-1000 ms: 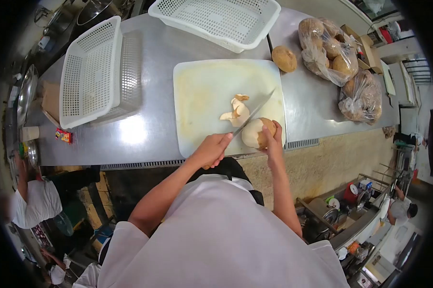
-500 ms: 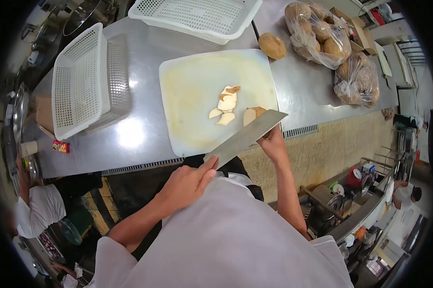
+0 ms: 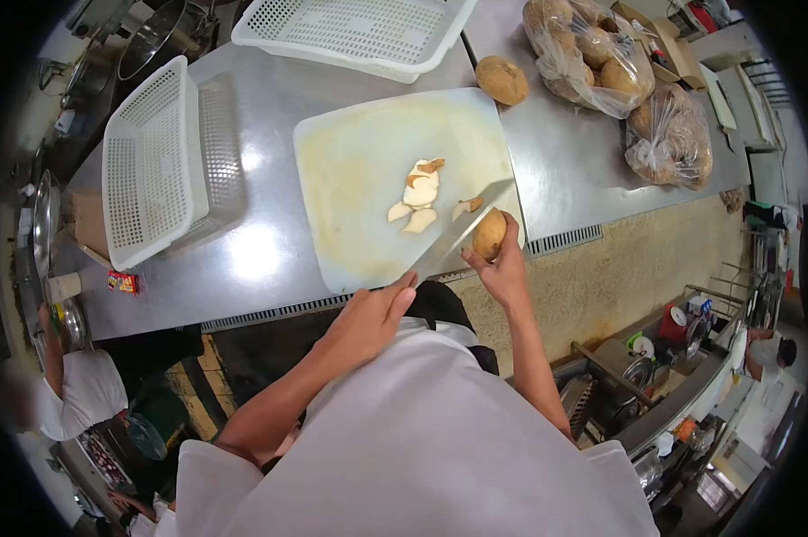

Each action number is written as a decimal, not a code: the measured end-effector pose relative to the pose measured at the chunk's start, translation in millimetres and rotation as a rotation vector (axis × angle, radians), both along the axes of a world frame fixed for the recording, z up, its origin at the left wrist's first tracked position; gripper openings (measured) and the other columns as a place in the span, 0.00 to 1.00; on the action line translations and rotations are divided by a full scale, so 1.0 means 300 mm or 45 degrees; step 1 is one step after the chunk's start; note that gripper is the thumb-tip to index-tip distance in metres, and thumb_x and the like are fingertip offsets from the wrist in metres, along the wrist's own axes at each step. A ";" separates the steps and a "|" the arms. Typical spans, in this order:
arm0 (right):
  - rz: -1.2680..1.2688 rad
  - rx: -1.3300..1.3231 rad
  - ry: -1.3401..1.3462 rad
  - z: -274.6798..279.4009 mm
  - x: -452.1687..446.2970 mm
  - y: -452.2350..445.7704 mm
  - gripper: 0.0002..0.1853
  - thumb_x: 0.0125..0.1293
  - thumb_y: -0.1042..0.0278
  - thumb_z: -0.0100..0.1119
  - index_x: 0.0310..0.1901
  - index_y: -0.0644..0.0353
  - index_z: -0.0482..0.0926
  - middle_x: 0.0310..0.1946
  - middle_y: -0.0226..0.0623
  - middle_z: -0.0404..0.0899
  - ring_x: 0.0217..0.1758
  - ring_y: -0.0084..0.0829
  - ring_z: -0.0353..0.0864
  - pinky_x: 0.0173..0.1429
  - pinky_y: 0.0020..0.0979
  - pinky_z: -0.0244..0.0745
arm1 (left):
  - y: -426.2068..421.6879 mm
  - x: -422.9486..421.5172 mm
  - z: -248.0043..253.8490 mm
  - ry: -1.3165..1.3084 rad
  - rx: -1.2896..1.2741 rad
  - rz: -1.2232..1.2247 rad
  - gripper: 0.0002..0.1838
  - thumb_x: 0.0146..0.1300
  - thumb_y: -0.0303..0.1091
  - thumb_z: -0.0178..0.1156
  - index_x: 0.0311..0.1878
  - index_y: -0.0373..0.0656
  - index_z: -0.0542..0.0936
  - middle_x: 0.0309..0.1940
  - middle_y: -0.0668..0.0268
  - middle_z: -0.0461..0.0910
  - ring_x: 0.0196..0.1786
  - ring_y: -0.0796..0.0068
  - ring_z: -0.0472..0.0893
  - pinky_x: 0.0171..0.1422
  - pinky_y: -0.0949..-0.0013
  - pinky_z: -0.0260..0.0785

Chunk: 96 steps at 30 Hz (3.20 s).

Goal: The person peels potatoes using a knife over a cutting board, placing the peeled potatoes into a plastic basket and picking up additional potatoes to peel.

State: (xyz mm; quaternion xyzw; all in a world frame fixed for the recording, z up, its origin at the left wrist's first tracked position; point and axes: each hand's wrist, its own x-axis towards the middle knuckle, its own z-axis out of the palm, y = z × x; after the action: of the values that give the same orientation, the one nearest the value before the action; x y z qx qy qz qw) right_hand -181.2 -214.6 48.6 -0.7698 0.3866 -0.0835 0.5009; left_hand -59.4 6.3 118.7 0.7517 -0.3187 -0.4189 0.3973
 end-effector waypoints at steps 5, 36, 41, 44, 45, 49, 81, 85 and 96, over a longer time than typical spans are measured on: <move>0.003 0.168 -0.124 -0.050 -0.044 -0.050 0.47 0.58 0.73 0.78 0.75 0.59 0.58 0.61 0.58 0.79 0.64 0.49 0.83 0.66 0.42 0.79 | -0.157 0.075 -0.165 0.521 0.335 0.120 0.27 0.85 0.52 0.44 0.55 0.35 0.80 0.20 0.57 0.76 0.16 0.65 0.77 0.25 0.59 0.73; 0.175 -0.412 0.040 0.029 -0.030 -0.045 0.47 0.52 0.88 0.70 0.74 0.64 0.59 0.64 0.61 0.73 0.66 0.66 0.74 0.66 0.50 0.74 | -0.139 0.048 -0.025 0.408 0.282 0.017 0.28 0.86 0.51 0.39 0.60 0.36 0.79 0.16 0.64 0.73 0.13 0.71 0.73 0.21 0.63 0.67; 0.157 -0.426 0.099 0.011 -0.049 -0.045 0.47 0.53 0.85 0.73 0.74 0.62 0.60 0.64 0.59 0.74 0.67 0.64 0.75 0.66 0.49 0.75 | -0.011 0.031 0.007 0.514 0.215 0.078 0.28 0.86 0.54 0.38 0.41 0.38 0.74 0.13 0.67 0.69 0.10 0.75 0.70 0.16 0.66 0.64; 0.191 -0.395 0.063 0.019 -0.043 -0.065 0.47 0.54 0.83 0.76 0.75 0.58 0.60 0.64 0.56 0.75 0.67 0.59 0.77 0.66 0.47 0.76 | -0.103 0.024 -0.212 0.660 0.117 0.129 0.29 0.85 0.57 0.40 0.38 0.38 0.72 0.14 0.67 0.70 0.11 0.76 0.70 0.16 0.66 0.64; 0.218 -0.362 0.042 0.017 -0.048 -0.074 0.48 0.54 0.81 0.77 0.75 0.57 0.61 0.65 0.54 0.76 0.67 0.55 0.78 0.65 0.45 0.77 | -0.127 0.033 -0.249 0.654 0.107 0.126 0.29 0.85 0.57 0.40 0.38 0.38 0.72 0.14 0.67 0.70 0.11 0.76 0.70 0.16 0.66 0.64; 0.123 -0.099 0.032 0.012 -0.050 -0.120 0.47 0.54 0.80 0.78 0.75 0.55 0.62 0.65 0.49 0.76 0.67 0.46 0.80 0.65 0.42 0.79 | -0.120 0.061 -0.264 0.792 0.089 0.294 0.29 0.83 0.57 0.44 0.32 0.42 0.69 0.18 0.66 0.71 0.13 0.76 0.71 0.15 0.69 0.65; 0.355 -0.350 0.189 0.014 0.037 -0.137 0.44 0.56 0.80 0.76 0.72 0.64 0.61 0.65 0.58 0.73 0.69 0.61 0.73 0.67 0.48 0.74 | -0.066 0.065 -0.045 0.275 0.193 0.091 0.25 0.85 0.48 0.44 0.59 0.34 0.80 0.19 0.57 0.77 0.17 0.62 0.78 0.29 0.58 0.72; 0.422 -0.368 0.188 -0.012 0.013 -0.185 0.44 0.56 0.80 0.77 0.73 0.64 0.61 0.65 0.55 0.74 0.68 0.59 0.75 0.68 0.47 0.74 | -0.043 0.073 0.001 0.491 0.231 0.146 0.25 0.86 0.50 0.42 0.35 0.40 0.72 0.13 0.69 0.70 0.12 0.76 0.71 0.19 0.66 0.66; -0.021 0.305 -0.196 -0.121 0.027 -0.234 0.24 0.76 0.57 0.61 0.66 0.61 0.74 0.63 0.45 0.76 0.65 0.39 0.76 0.68 0.36 0.71 | -0.161 0.053 -0.225 0.669 0.096 0.322 0.32 0.85 0.56 0.41 0.40 0.34 0.76 0.16 0.67 0.70 0.12 0.78 0.71 0.17 0.69 0.63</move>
State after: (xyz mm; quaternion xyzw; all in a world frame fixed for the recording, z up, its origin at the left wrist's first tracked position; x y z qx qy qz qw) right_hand -173.1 -284.8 12.2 -0.6925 0.3605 -0.0998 0.6168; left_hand -43.6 -42.0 51.2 0.6657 -0.0928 -0.5578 0.4870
